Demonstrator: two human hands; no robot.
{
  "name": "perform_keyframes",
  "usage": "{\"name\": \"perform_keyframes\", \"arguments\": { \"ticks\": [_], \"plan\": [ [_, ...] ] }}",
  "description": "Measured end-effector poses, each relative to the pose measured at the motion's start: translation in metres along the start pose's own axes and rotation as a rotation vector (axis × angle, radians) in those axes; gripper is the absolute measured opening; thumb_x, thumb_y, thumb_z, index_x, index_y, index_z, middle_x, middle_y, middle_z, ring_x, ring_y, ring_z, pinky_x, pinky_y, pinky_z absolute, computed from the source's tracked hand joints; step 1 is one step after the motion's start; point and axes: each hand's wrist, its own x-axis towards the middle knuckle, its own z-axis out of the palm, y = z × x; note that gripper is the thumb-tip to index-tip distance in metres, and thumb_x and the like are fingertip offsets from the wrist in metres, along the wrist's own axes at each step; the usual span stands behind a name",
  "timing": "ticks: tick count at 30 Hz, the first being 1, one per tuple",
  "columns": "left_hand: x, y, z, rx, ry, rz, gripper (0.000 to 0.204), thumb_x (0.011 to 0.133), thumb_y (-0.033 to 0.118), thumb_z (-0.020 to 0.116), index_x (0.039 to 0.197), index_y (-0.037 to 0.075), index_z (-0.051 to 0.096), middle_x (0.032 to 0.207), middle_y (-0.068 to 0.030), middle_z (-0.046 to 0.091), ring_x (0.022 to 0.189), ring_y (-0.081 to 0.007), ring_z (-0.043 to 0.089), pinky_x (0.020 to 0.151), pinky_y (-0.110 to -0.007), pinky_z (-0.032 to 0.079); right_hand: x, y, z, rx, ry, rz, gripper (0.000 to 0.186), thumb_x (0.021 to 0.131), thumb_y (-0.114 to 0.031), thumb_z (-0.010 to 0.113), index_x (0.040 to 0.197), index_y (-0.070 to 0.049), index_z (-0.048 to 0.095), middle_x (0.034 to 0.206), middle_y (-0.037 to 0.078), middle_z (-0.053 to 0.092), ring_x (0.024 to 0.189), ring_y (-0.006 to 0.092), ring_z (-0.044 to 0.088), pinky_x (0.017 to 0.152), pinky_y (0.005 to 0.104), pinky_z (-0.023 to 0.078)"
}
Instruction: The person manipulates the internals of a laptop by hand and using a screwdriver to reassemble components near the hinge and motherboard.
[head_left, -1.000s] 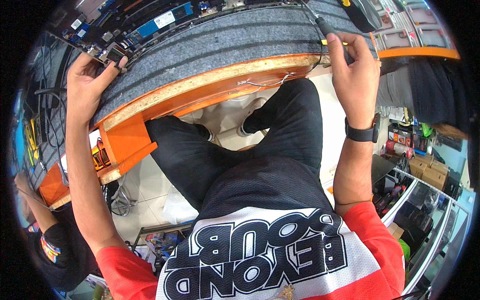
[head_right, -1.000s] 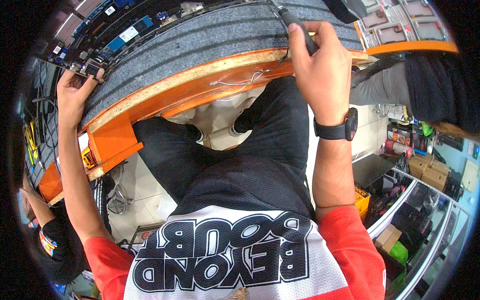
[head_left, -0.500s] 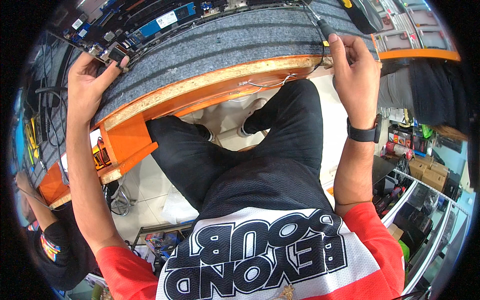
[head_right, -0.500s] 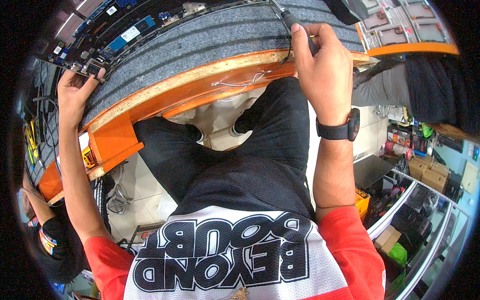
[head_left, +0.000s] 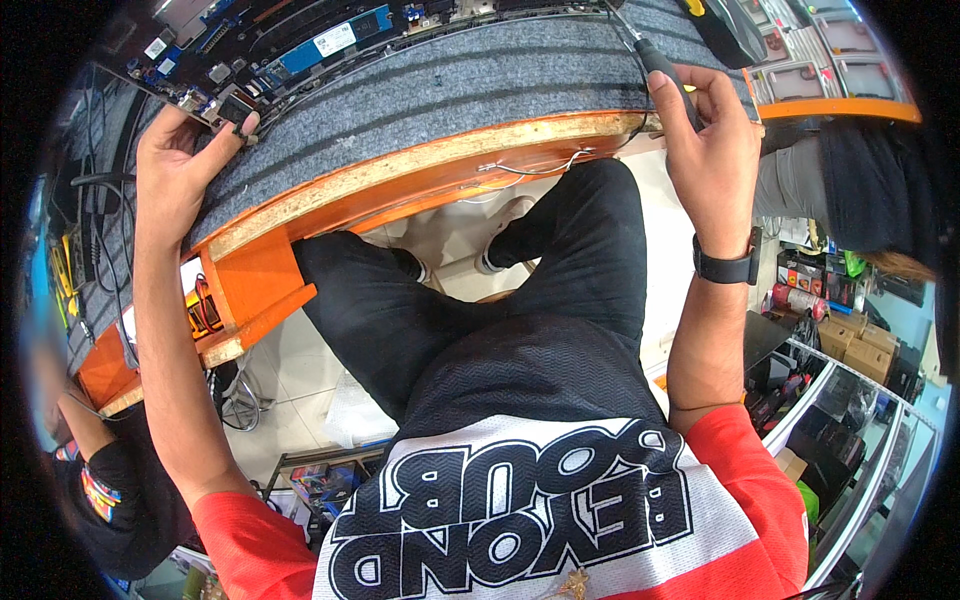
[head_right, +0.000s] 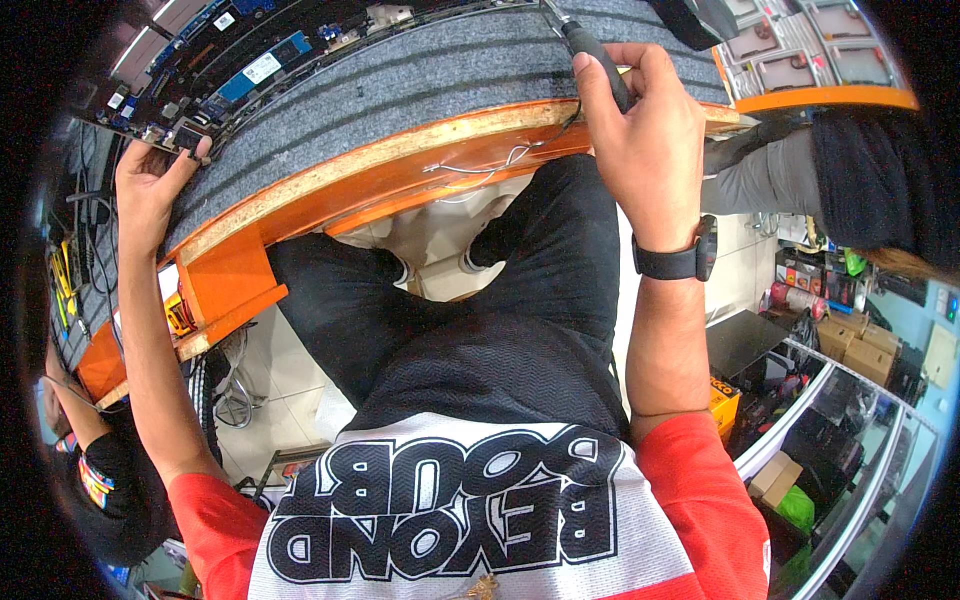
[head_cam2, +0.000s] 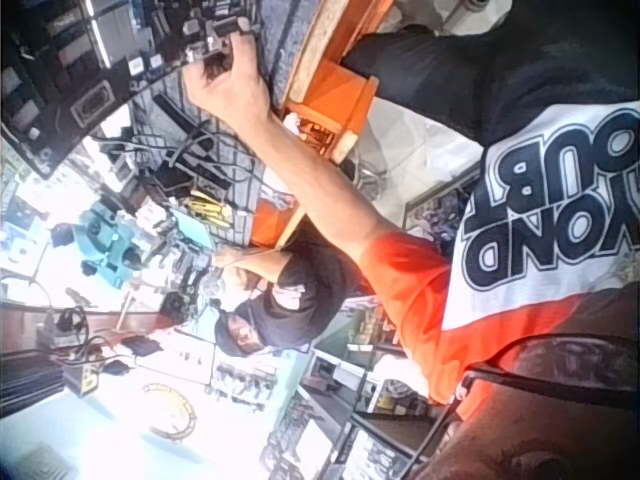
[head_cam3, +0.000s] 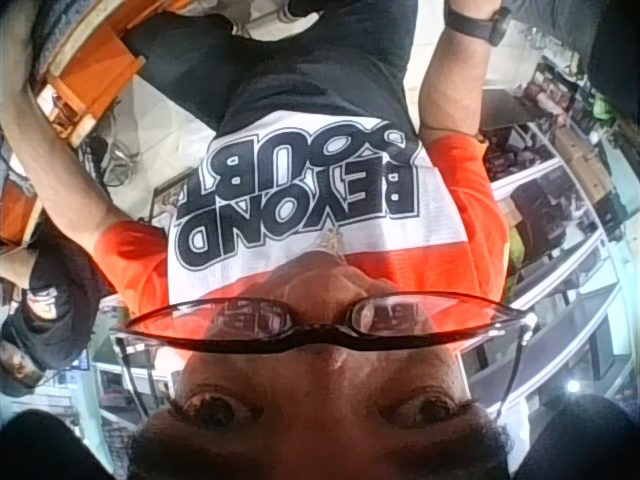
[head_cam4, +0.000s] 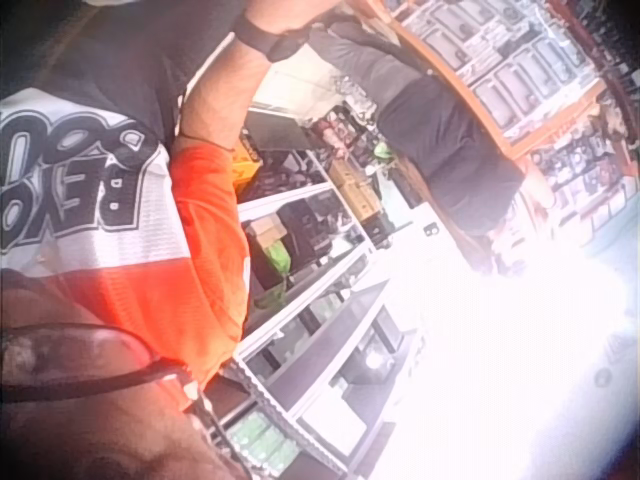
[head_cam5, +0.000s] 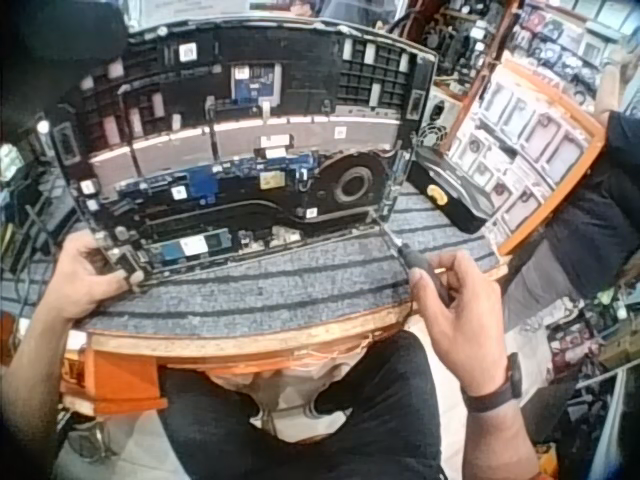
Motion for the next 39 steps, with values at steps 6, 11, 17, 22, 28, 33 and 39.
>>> {"name": "perform_keyframes", "arguments": {
  "ticks": [6, 11, 17, 22, 28, 33, 39],
  "plan": [
    [0.001, -0.003, 0.002, -0.089, -0.013, 0.037, 0.027, 0.090, 0.001, 0.073, 0.116, 0.000, 0.068, 0.107, -0.0078, 0.074, 0.099, -0.0133, 0.069, 0.092, -0.030, 0.053, 0.001, 0.002, -0.001, 0.004, -0.001, 0.001, 0.030, 0.094, -0.028, 0.074, 0.104, -0.001, 0.067, 0.063, 0.009, 0.060, 0.053, 0.0143, 0.050, 0.053, 0.0313, 0.041],
    [0.000, 0.011, 0.007, -0.135, -0.049, 0.039, 0.018, 0.088, -0.001, 0.073, 0.106, 0.000, 0.068, 0.107, -0.0073, 0.075, 0.097, -0.0125, 0.069, 0.090, -0.028, 0.053, -0.002, 0.003, -0.003, -0.111, 0.022, -0.056, 0.027, 0.096, -0.027, 0.073, 0.110, -0.005, 0.068, 0.071, 0.012, 0.065, 0.059, 0.0174, 0.058, 0.057, 0.0333, 0.045],
    [0.002, 0.011, 0.013, -0.079, -0.006, 0.119, 0.025, 0.082, 0.008, 0.079, 0.106, 0.005, 0.073, 0.095, 0.0042, 0.070, 0.082, -0.0062, 0.049, 0.076, -0.024, 0.043, -0.009, -0.019, -0.032, 0.188, 0.019, 0.041, 0.026, 0.100, -0.019, 0.068, 0.118, -0.001, 0.066, 0.087, 0.001, 0.068, 0.078, 0.0052, 0.058, 0.070, 0.0209, 0.046],
    [0.004, 0.020, 0.014, -0.045, -0.019, 0.139, 0.028, 0.080, 0.014, 0.081, 0.105, 0.006, 0.072, 0.085, 0.0052, 0.060, 0.077, -0.0066, 0.046, 0.068, -0.023, 0.041, -0.017, -0.016, -0.026, 0.340, -0.082, 0.070, 0.029, 0.102, -0.019, 0.065, 0.125, -0.001, 0.063, 0.081, -0.005, 0.057, 0.072, 0.0022, 0.048, 0.062, 0.0183, 0.034],
    [-0.001, 0.026, 0.008, 0.018, -0.055, 0.069, 0.048, 0.078, 0.022, 0.085, 0.119, 0.006, 0.067, 0.088, -0.0001, 0.063, 0.080, -0.0114, 0.052, 0.072, -0.027, 0.047, -0.019, -0.028, -0.015, 0.502, -0.167, 0.091, 0.028, 0.101, -0.016, 0.063, 0.122, 0.001, 0.060, 0.082, -0.001, 0.059, 0.072, 0.0039, 0.049, 0.065, 0.0193, 0.038],
    [-0.001, 0.044, 0.009, 0.106, -0.089, 0.084, 0.054, 0.078, 0.014, 0.086, 0.125, 0.002, 0.063, 0.109, -0.0075, 0.073, 0.101, -0.0145, 0.067, 0.093, -0.032, 0.052, -0.016, -0.027, -0.008, 0.538, -0.196, 0.029, 0.027, 0.101, -0.014, 0.062, 0.122, 0.002, 0.060, 0.082, -0.001, 0.059, 0.071, 0.0038, 0.049, 0.065, 0.0192, 0.037],
    [-0.002, 0.042, 0.013, 0.054, -0.089, 0.131, 0.066, 0.076, 0.018, 0.090, 0.132, 0.002, 0.059, 0.118, -0.0102, 0.070, 0.109, -0.0161, 0.064, 0.097, -0.035, 0.053, -0.015, -0.031, -0.003, 0.530, -0.203, 0.018, 0.030, 0.100, -0.016, 0.063, 0.123, 0.002, 0.060, 0.087, 0.000, 0.061, 0.075, 0.0043, 0.052, 0.069, 0.0185, 0.041]
  ]
}}
